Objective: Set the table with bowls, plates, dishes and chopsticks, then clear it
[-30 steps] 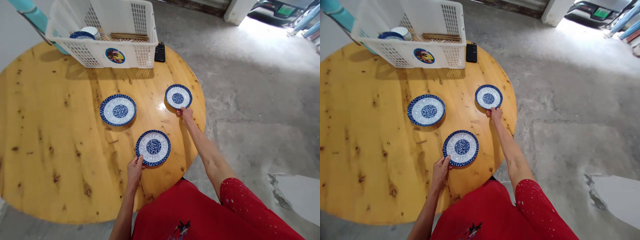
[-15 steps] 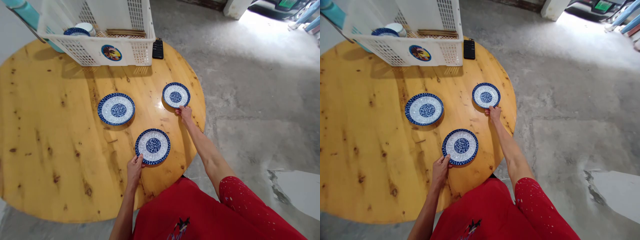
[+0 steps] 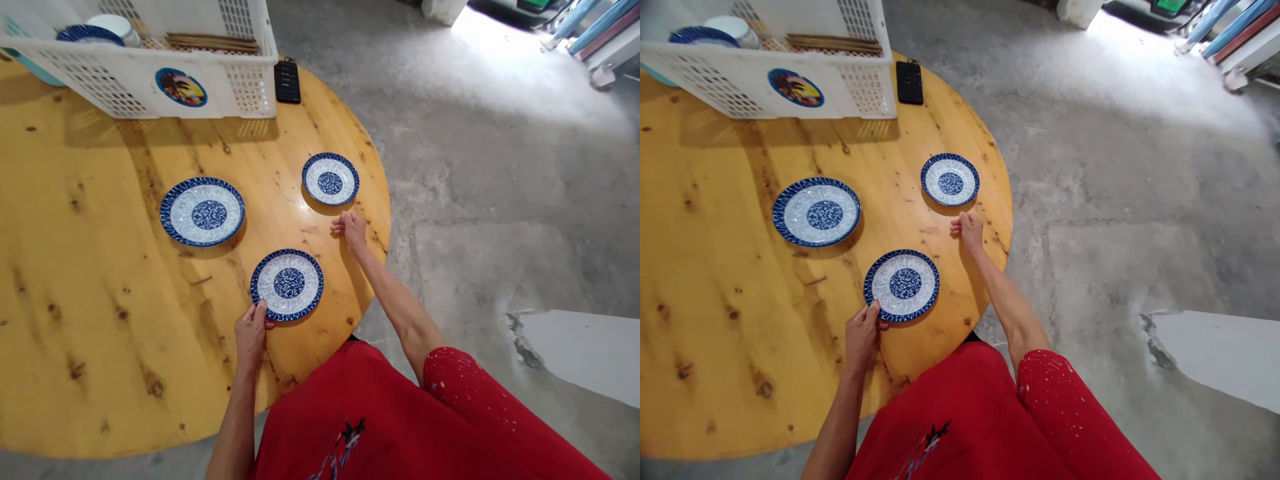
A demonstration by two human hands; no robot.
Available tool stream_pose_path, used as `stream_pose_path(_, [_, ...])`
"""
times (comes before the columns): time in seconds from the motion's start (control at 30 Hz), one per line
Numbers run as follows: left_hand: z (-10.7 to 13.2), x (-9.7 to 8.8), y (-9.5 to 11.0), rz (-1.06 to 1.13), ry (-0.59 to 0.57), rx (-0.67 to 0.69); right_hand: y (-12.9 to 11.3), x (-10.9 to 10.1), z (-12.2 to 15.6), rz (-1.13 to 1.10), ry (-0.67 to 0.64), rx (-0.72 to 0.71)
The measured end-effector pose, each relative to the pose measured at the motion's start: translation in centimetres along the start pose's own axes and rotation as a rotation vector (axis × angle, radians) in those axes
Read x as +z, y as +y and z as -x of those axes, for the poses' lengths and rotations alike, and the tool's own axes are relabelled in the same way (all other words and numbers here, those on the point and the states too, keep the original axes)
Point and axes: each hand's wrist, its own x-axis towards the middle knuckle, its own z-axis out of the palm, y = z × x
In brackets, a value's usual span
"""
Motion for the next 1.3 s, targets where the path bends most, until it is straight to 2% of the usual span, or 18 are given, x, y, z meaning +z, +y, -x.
stream_pose_path(0.2, [0.8,0.2,0.8,0.092,0.008,0.02,1.9,-4.8,7.0,0.031,0.016,0.056])
stream_pose_path(0.33, [1.9,0.6,0.7,0.15,0.023,0.048,3.1,-7.8,10.1,0.071,-0.011,0.102])
stream_pose_path(0.53, [2.7,0.8,0.0,0.226,0.033,0.005,4.6,-9.3,12.4,0.067,-0.03,0.128])
stream_pose_path(0.73, [2.8,1.9,-0.1,0.19,-0.012,-0.014,4.5,-10.0,12.6,0.11,-0.013,0.142])
stream_pose_path(0.87, [2.2,2.5,-0.7,0.158,0.043,0.007,4.0,-9.3,12.8,0.136,-0.098,0.157])
stream_pose_path(1.07, [1.9,2.7,-0.9,0.184,0.067,-0.01,4.0,-4.7,13.5,0.253,-0.375,0.153])
stream_pose_path(1.17, [2.1,2.7,-0.7,0.186,0.063,-0.015,4.5,-3.3,13.5,0.299,-0.39,0.114])
stream_pose_path(1.3, [2.4,2.7,-0.1,0.168,0.088,-0.01,5.0,-3.1,13.3,0.384,-0.415,-0.006])
